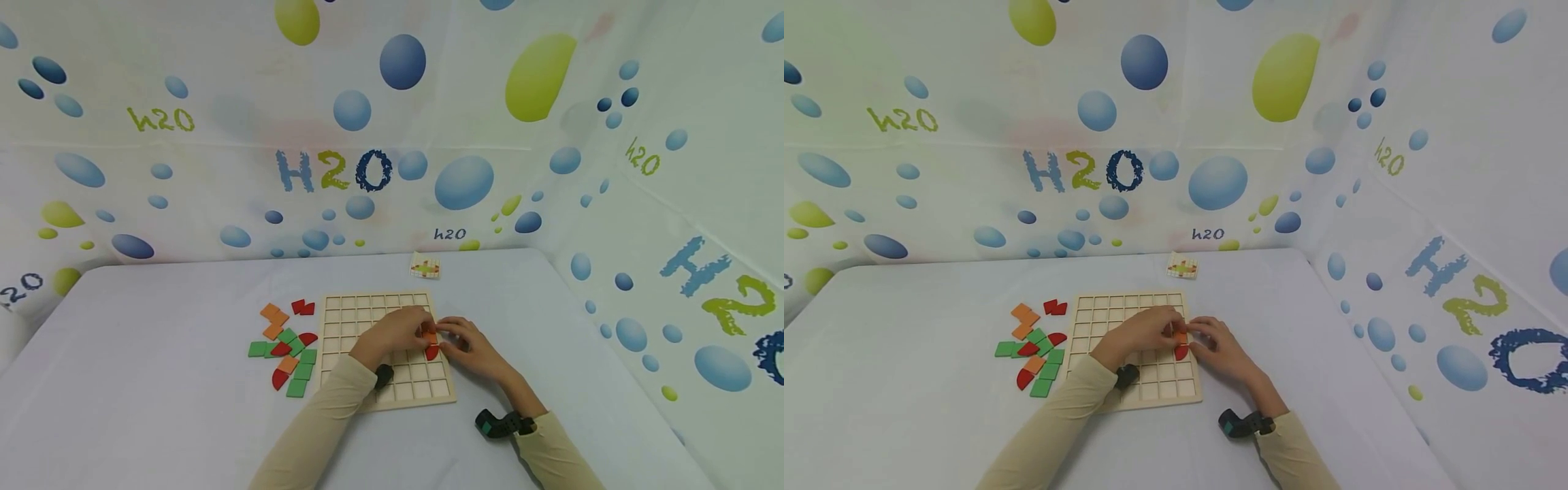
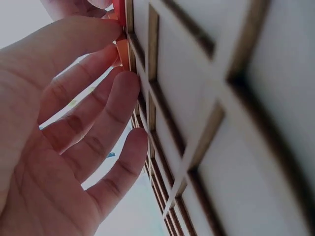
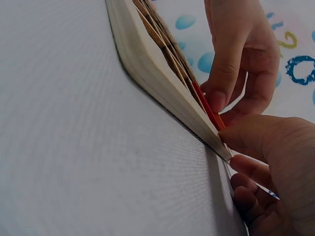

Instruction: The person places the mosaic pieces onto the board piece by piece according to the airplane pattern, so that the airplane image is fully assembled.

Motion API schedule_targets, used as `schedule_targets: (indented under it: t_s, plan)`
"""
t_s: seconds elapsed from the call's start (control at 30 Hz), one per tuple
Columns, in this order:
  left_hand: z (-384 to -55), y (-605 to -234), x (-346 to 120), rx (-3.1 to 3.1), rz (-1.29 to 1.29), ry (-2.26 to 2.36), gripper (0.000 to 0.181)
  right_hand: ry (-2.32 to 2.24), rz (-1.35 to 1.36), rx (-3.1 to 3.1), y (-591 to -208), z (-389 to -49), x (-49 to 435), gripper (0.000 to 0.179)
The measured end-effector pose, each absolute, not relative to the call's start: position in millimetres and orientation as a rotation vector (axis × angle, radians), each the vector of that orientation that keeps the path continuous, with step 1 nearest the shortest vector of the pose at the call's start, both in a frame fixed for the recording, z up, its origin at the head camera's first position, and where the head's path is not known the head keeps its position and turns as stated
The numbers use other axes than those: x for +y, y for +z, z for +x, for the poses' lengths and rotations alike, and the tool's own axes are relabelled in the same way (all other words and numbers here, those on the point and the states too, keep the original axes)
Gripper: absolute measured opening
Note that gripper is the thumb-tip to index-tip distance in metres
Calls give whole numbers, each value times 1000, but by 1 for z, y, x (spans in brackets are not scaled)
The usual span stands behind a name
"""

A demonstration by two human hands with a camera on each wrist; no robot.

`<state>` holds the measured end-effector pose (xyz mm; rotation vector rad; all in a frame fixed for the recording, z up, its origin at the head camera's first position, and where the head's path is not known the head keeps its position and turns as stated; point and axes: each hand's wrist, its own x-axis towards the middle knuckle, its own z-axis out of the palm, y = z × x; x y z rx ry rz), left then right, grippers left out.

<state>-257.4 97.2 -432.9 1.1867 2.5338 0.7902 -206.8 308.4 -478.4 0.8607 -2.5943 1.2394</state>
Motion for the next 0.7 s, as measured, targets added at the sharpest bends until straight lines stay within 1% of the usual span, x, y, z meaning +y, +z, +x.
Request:
schedule_targets:
  t_s: [0.37, 0.7]
  plan:
    - [-260, -432, 94, 2507, 1166, 805, 18, 1246, 783, -2713, -475, -208, 307, 35]
    - [-257, -430, 88, 2471, 1184, 839, 17, 1259, 782, -2716, -475, -207, 307, 35]
